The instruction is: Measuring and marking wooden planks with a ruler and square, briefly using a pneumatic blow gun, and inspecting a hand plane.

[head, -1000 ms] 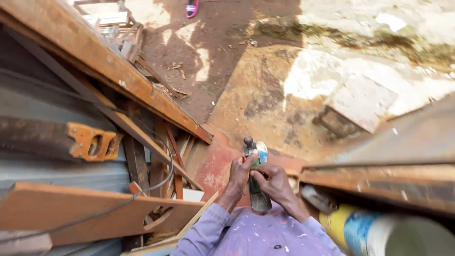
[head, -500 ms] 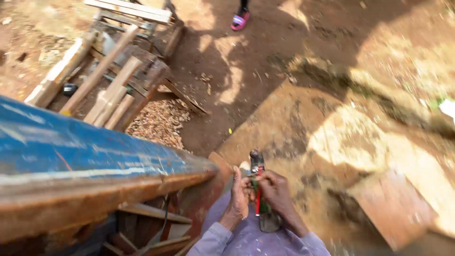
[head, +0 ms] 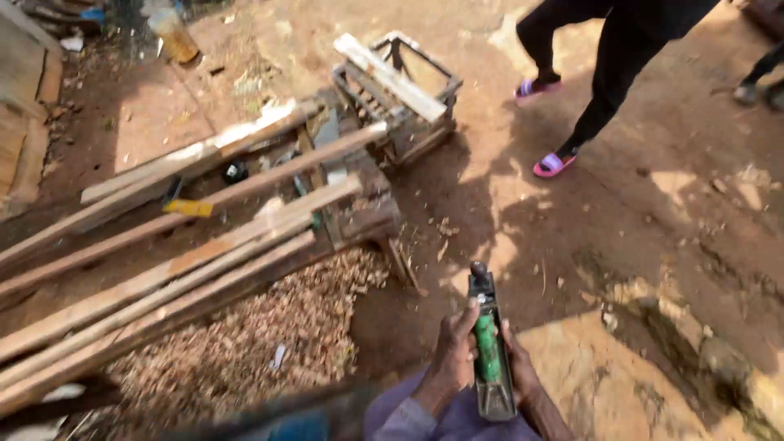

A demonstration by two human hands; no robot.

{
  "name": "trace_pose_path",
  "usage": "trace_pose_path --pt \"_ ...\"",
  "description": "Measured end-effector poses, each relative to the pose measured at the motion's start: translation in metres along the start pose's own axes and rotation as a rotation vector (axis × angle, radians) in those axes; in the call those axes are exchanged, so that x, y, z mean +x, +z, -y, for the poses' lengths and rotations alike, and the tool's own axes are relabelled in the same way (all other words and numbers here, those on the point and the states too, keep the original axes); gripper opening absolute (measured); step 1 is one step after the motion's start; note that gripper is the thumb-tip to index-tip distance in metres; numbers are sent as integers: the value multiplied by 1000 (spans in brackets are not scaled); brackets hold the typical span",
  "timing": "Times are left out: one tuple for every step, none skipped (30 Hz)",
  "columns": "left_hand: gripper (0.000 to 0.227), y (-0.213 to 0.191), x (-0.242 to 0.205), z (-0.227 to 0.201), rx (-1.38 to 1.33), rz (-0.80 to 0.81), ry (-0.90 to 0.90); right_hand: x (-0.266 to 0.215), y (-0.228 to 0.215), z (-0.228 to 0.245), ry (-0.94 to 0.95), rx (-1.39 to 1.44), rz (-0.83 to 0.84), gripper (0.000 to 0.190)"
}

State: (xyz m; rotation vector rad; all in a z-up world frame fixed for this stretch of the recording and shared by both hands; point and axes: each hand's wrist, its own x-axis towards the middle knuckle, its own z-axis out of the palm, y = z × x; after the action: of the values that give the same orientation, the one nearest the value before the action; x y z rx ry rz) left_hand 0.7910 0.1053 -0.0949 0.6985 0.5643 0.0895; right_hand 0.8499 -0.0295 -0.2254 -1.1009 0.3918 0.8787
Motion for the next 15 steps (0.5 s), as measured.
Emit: trace_pose_path --pt "49 9 10 -19 45 24 67 17 10 15 92 142 169 44" --pt "46 14 11 -31 82 16 138 29 18 23 216 270 347 51" --pt "46 25 22 -50 75 9 158 62 14 35 221 254 361 51" --pt "46 32 30 -67 101 25 246 92 10 40 221 173 393 53" --pt "47 38 39 -83 129 41 334 125 5 45 220 92 425 56" --pt "47 32 53 -90 121 27 342 129 24 69 232 80 432 56" --pt "52 24 68 -97 143 66 419 134 44 92 140 -47 385 46" --pt "65 16 83 -102 161 101 491 139 63 114 52 -176 336 42" --pt "65 2 105 -108 149 82 495 129 103 154 68 -191 340 42" --pt "69 -10 126 -111 146 -40 452 112 134 193 -104 -566 270 26" --pt "103 -21 149 -113 141 -161 406 89 160 231 -286 -936 200 19" --pt "103 -8 160 -134 117 -187 382 102 164 250 -247 -958 199 19" --pt "84 4 175 -157 275 -304 300 117 170 268 -456 -1186 212 24" --pt "90 11 193 -185 436 -409 210 135 181 286 -678 -1404 231 31" --pt "90 15 222 -191 416 -425 182 133 197 304 -643 -1423 240 31"
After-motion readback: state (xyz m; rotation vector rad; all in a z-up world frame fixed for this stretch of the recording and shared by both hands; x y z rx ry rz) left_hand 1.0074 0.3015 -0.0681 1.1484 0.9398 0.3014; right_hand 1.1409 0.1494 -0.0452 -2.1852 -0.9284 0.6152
